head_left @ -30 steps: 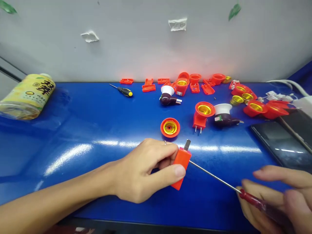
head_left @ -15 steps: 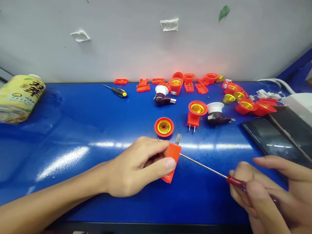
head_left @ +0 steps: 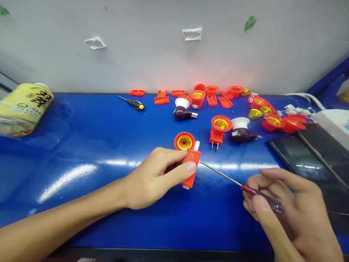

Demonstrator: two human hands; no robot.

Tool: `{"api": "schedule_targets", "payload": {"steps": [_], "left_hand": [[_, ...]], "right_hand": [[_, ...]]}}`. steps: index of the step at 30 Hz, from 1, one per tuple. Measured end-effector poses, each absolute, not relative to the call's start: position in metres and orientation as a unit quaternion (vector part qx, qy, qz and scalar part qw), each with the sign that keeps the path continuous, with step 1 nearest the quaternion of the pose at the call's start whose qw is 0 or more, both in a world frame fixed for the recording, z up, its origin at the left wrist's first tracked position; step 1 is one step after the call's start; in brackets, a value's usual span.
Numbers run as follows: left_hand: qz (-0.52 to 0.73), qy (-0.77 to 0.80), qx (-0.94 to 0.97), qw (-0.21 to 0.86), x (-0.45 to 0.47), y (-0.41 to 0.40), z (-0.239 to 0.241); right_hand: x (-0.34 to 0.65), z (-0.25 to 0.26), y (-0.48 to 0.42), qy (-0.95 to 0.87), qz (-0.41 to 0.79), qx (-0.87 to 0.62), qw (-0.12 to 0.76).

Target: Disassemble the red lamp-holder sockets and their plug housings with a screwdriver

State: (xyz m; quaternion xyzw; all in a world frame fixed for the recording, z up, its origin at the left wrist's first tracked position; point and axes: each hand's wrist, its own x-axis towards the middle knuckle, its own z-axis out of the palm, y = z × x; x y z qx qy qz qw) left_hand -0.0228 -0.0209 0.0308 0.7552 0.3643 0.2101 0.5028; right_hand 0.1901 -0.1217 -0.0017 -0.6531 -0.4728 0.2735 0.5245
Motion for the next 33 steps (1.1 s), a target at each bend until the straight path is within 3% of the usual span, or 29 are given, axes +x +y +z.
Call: {"api": "schedule_targets", "payload": {"steps": [6,14,19,22,33], "left_hand": [[0.198,0.367,0.690,0.591,-0.023,-0.003,0.030],[0.224,0.369,0.652,0.624,-0.024,0.029,0.023],[0.267,0.366,0.638,0.623,-0.029,0.033,0.013],[0.298,0.368,0.633,0.612,-0.033,0.032,0.009],[0.359,0.370,0.614,0.598,-0.034,0.035,0.007]], "right_hand": [[0.207,-0.008,-0.103,-0.552,0.340,-0.586,0.487],[0.209,0.019,-0.060,-0.657,0.192,-0.578,0.444],[0.214,0.039,-0.026,-0.659,0.325,-0.541,0.409],[0.206,0.041,-0.002,-0.625,0.378,-0.543,0.415],[0.193,0.004,0.013,-0.625,0.341,-0.473,0.519]]}}
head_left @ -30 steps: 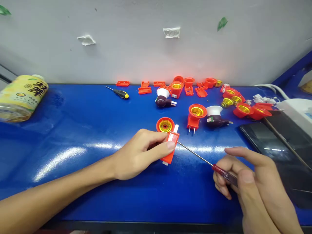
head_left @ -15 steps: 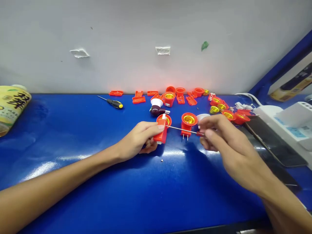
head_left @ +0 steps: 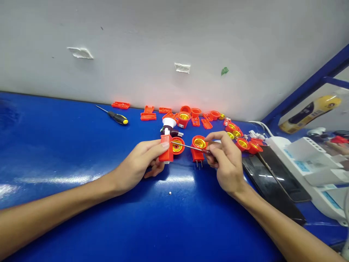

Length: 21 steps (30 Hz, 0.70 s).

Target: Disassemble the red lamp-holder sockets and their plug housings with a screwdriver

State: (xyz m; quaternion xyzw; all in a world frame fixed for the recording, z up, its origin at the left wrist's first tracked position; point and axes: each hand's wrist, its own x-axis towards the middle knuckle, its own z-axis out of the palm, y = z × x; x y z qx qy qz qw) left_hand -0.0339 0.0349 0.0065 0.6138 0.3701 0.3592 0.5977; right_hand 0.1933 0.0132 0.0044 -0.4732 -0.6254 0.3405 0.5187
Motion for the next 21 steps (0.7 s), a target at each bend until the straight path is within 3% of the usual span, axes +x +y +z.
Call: {"api": "schedule_targets", "payload": {"steps": [12,21], "left_hand": [[0.388,0.339,0.597,0.615,-0.034,0.039,0.008],[0.520,0.283,0.569,0.571,-0.071,0.062,0.007]], "right_hand": [[0.197,0.002,0.023,-0.674,0.263,-0.430,0.541],[0.136,0.018,0.056,-0.716,0.169,-0.370,0.567]]}}
